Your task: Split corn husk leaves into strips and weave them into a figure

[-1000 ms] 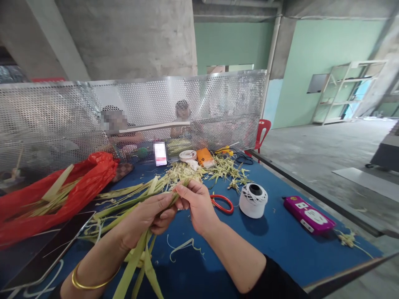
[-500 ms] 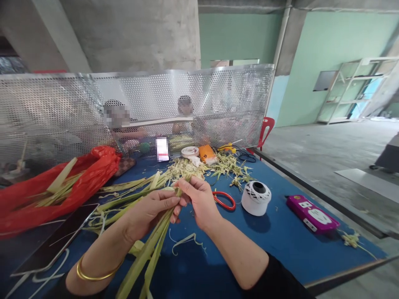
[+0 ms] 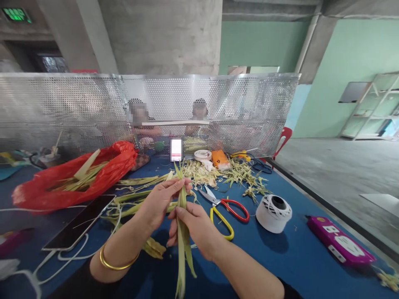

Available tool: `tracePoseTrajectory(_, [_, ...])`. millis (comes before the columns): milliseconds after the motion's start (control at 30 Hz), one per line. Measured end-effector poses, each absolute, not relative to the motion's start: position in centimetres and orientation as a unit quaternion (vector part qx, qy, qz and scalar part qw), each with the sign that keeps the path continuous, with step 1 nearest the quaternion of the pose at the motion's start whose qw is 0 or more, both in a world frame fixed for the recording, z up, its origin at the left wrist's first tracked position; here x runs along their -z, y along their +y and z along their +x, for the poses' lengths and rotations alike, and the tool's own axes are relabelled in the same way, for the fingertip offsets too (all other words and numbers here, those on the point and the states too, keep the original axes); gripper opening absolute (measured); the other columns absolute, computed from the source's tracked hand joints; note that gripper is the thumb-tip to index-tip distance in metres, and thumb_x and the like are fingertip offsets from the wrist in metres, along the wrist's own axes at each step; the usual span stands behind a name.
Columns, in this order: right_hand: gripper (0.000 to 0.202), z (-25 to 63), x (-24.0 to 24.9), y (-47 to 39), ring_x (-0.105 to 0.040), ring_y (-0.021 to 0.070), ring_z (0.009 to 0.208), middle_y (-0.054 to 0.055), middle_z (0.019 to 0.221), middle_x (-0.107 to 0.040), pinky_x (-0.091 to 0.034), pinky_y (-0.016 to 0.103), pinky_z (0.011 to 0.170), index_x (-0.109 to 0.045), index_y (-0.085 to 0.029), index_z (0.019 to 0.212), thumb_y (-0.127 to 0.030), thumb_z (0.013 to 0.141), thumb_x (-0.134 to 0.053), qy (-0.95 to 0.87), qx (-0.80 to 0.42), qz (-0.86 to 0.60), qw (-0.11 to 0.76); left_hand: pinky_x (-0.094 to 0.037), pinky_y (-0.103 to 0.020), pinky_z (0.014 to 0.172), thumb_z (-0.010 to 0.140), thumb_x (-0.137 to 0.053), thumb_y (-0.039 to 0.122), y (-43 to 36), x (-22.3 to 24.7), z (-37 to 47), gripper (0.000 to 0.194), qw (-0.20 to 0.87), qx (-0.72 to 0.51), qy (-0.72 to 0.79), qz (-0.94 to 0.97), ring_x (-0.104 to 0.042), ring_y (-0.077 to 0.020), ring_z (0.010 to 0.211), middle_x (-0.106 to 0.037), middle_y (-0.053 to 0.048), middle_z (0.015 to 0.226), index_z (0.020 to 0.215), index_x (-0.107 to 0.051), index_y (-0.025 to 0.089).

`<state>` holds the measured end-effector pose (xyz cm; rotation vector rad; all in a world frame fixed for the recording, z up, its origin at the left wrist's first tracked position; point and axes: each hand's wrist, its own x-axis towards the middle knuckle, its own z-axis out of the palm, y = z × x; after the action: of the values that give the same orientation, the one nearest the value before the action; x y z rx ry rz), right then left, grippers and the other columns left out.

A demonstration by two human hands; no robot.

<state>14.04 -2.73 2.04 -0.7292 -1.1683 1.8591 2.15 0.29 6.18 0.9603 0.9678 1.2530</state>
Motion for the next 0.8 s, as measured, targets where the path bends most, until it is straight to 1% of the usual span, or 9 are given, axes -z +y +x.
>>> tracePoseTrajectory(100, [0.036,13.8,-1.5,-2.6,-0.059,0.0127,0.04,-0.002,0.051,-0.06,-0.047,0.023,0.043,-0.059,-0.014,0.077,-0.049,0.075,-0.066,-0.438,-0.754,-0.272,0.406,-0.045,-0.017,0.045,0.078,-0.066,0.024,0.6,-5.8,1.9,0.017,0.7,-0.502,0.388,0.329,-0.061,-0.012,0.061,-0.068,-0.006,0.076,0.089,-0.071,0.013])
tracePoseTrajectory(200, [0.035,13.8,-1.3,-2.2,-0.058,0.0123,0.037,-0.002,0.05,-0.06,-0.047,0.023,0.041,-0.057,-0.014,0.075,-0.048,0.074,-0.067,-0.429,-0.764,-0.267,0.402,-0.042,-0.017,0.039,0.08,-0.063,0.024,0.8,-5.6,1.9,0.016,0.746,-0.485,0.361,0.279,-0.061,-0.0121,0.056,-0.065,-0.003,0.073,0.092,-0.068,0.014])
tracePoseTrajectory(333, [0.041,14.1,-1.6,-2.0,-0.06,0.014,0.041,0.0,0.053,-0.062,-0.048,0.024,0.044,-0.056,-0.015,0.078,-0.055,0.075,-0.064,-0.472,-0.748,-0.276,0.376,-0.044,-0.017,0.04,0.085,-0.058,0.019,0.8,-5.8,2.3,0.01,0.73,-0.524,0.347,0.268,-0.059,-0.0107,0.052,-0.058,0.001,0.064,0.089,-0.065,0.014])
tracePoseTrajectory(433, [0.042,14.5,-1.9,-2.0,-0.062,0.0135,0.05,-0.001,0.059,-0.062,-0.051,0.027,0.054,-0.057,-0.016,0.079,-0.057,0.073,-0.065,-0.542,-0.715,-0.29,0.332,-0.047,-0.016,0.043,0.087,-0.053,0.013,0.9,-6.4,2.2,0.012,0.687,-0.579,0.341,0.275,-0.05,-0.0051,0.043,-0.053,0.003,0.061,0.086,-0.064,0.01])
tracePoseTrajectory(500, [0.038,14.8,-2.0,-1.9,-0.062,0.013,0.055,-0.001,0.063,-0.063,-0.051,0.027,0.058,-0.06,-0.016,0.079,-0.052,0.073,-0.066,-0.611,-0.681,-0.293,0.277,-0.04,-0.013,0.037,0.087,-0.052,0.011,1.1,-6.8,1.6,0.012,0.675,-0.589,0.345,0.28,-0.046,-0.0027,0.041,-0.051,0.004,0.061,0.085,-0.064,0.008])
tracePoseTrajectory(600, [0.024,15.5,-2.3,-1.5,-0.063,0.0146,0.066,0.0,0.072,-0.067,-0.048,0.025,0.061,-0.066,-0.017,0.085,-0.04,0.078,-0.065,-0.744,-0.542,-0.321,0.224,-0.03,-0.011,0.03,0.089,-0.05,0.01,1.6,-7.2,0.7,0.013,0.67,-0.595,0.345,0.279,-0.04,-0.0008,0.038,-0.047,0.005,0.061,0.084,-0.062,0.008])
tracePoseTrajectory(700, [0.014,17.0,-2.9,-0.6,-0.063,0.0163,0.078,0.002,0.084,-0.07,-0.045,0.025,0.069,-0.068,-0.02,0.093,-0.027,0.081,-0.064,-0.83,-0.318,-0.379,0.255,-0.026,-0.01,0.028,0.09,-0.049,0.01,2.0,-7.3,0.1,0.013,0.669,-0.593,0.358,0.268,-0.035,0.0004,0.036,-0.046,0.005,0.061,0.084,-0.061,0.009])
tracePoseTrajectory(767, [0.013,18.9,-3.4,0.0,-0.063,0.018,0.085,0.004,0.092,-0.07,-0.043,0.028,0.075,-0.068,-0.021,0.095,-0.023,0.085,-0.059,-0.85,-0.162,-0.425,0.264,-0.025,-0.01,0.028,0.09,-0.049,0.01,2.1,-7.1,0.2,0.012,0.674,-0.585,0.37,0.261,-0.036,0.0003,0.036,-0.047,0.005,0.062,0.084,-0.06,0.009])
tracePoseTrajectory(800, [0.014,20.1,-3.6,0.2,-0.062,0.0191,0.085,0.005,0.09,-0.07,-0.041,0.03,0.078,-0.069,-0.02,0.092,-0.019,0.086,-0.056,-0.844,-0.079,-0.462,0.259,-0.025,-0.01,0.028,0.09,-0.049,0.011,2.2,-7.0,0.3,0.012,0.678,-0.577,0.375,0.258,-0.037,0.0002,0.036,-0.047,0.004,0.062,0.083,-0.06,0.009])
